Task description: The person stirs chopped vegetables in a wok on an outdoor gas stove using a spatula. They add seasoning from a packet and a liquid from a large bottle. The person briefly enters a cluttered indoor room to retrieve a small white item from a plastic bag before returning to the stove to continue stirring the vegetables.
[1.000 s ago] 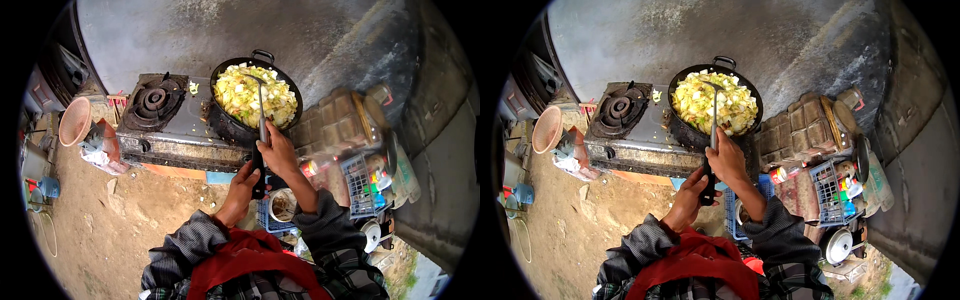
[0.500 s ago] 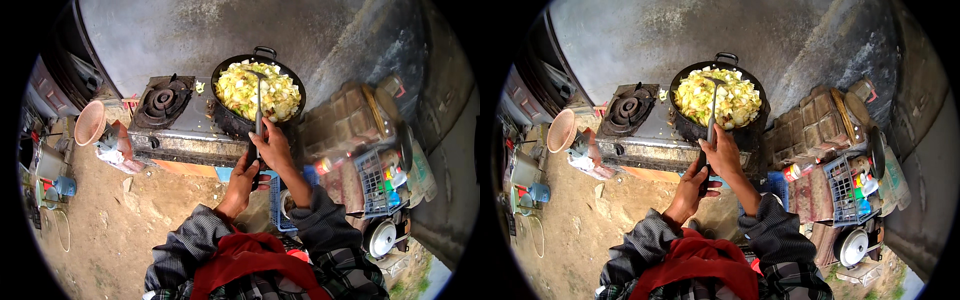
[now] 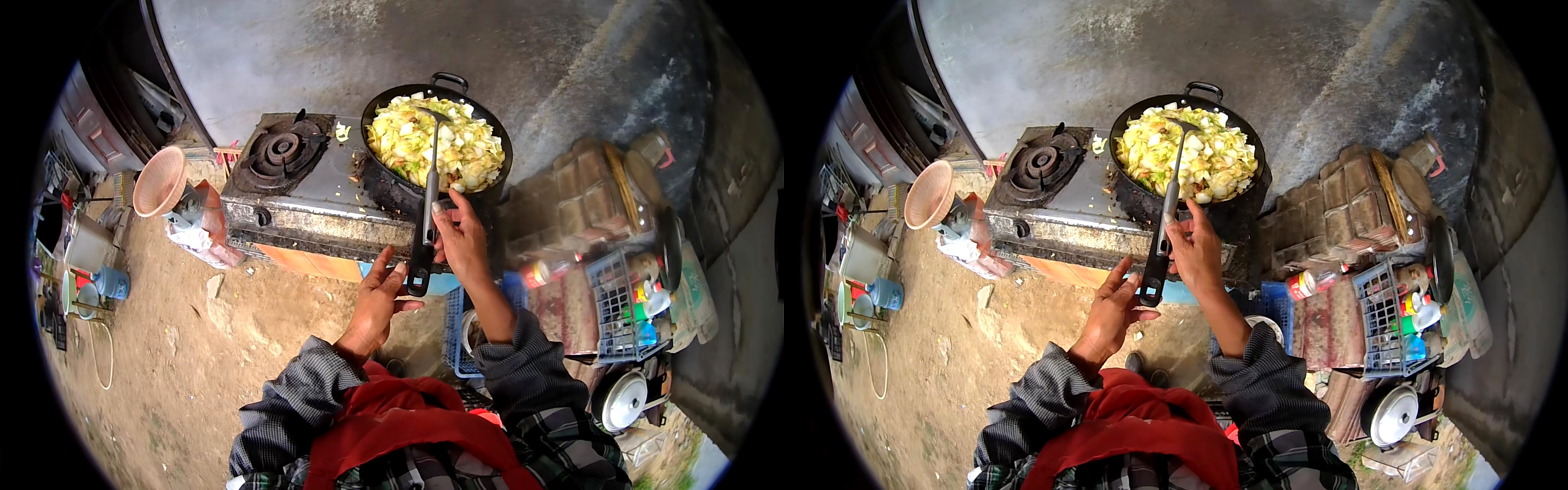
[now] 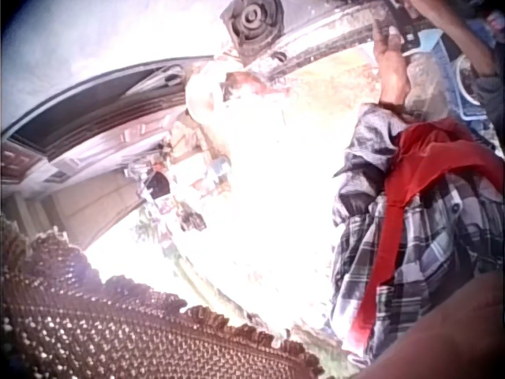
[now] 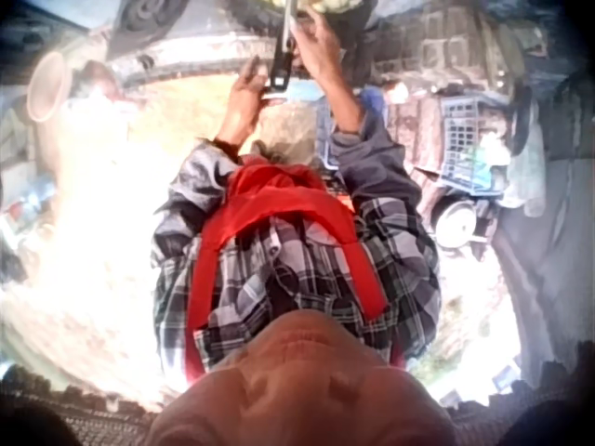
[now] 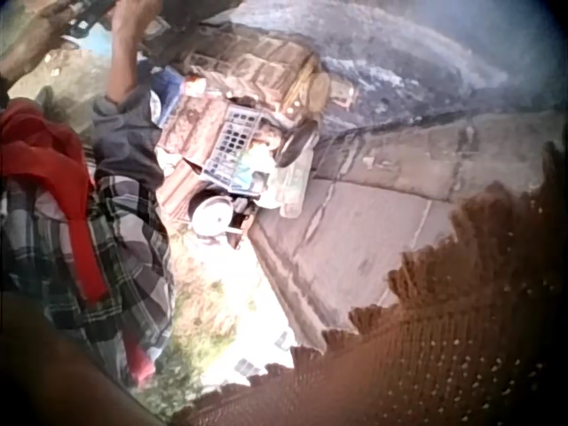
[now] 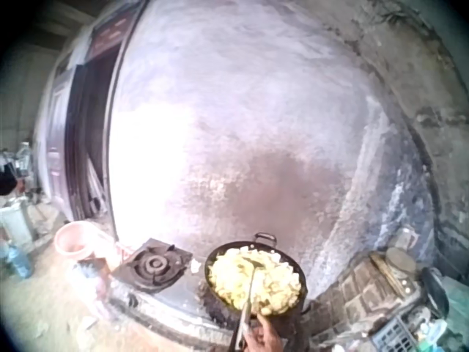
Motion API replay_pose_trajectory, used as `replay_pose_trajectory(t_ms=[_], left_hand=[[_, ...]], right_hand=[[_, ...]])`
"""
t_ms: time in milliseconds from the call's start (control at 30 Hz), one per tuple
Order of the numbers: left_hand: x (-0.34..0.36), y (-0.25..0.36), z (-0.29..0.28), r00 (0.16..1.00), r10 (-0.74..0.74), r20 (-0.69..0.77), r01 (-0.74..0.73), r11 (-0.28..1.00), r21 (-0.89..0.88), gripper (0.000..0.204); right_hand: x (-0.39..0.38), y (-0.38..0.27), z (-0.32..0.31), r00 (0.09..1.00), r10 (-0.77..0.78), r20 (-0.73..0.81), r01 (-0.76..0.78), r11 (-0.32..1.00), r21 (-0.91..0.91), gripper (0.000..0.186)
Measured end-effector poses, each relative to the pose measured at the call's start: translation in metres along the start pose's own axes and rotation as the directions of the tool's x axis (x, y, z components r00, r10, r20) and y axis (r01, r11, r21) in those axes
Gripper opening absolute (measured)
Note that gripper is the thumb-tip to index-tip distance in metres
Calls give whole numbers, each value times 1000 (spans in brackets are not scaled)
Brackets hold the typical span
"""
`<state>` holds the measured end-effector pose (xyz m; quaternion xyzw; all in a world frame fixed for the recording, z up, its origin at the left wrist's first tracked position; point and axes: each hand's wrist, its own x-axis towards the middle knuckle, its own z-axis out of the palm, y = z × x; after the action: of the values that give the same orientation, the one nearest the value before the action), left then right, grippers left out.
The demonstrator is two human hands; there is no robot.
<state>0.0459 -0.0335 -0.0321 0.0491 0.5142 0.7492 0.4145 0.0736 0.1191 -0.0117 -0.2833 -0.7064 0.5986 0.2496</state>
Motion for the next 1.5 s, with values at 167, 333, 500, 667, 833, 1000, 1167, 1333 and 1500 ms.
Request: replay_pose_trajectory(t_ms=[167,333,500,667,833,1000,1167,1333,1500], left_hand=[[-47,-8,-87,992,-1,-127,-4,999,-38,38],[-125,-61,-227,868,-103,-486,221,957,190,34],[-220,-114,-331,642,21,-766,418,829,373,37],[-253,-97,-398,712,-194,-675,585,695,418,52],[-300,-112,-546,707,-210,-676,518,804,293,48],[-300,1,-678,586,69,-807,388,850,355,43],[-294,122,-779,523,297,-799,50,925,377,46],[-275,195,-892,466,289,-836,19,942,336,46],[-254,231,-1072,428,274,-862,-9,954,299,50]], right_hand=[[-23,13,-13,971,-153,-185,204,932,298,32],[-122,-6,-16,838,-483,-255,540,802,255,11],[-177,-4,61,827,-454,331,407,890,205,13],[-175,-11,189,742,-352,571,199,928,314,24],[-181,-12,376,542,-334,771,75,933,352,37],[-173,-17,585,606,101,789,-415,886,205,40],[-71,1,741,693,448,565,-578,814,63,56],[36,64,841,795,544,267,-593,789,160,83],[102,96,892,817,548,180,-576,786,225,80]])
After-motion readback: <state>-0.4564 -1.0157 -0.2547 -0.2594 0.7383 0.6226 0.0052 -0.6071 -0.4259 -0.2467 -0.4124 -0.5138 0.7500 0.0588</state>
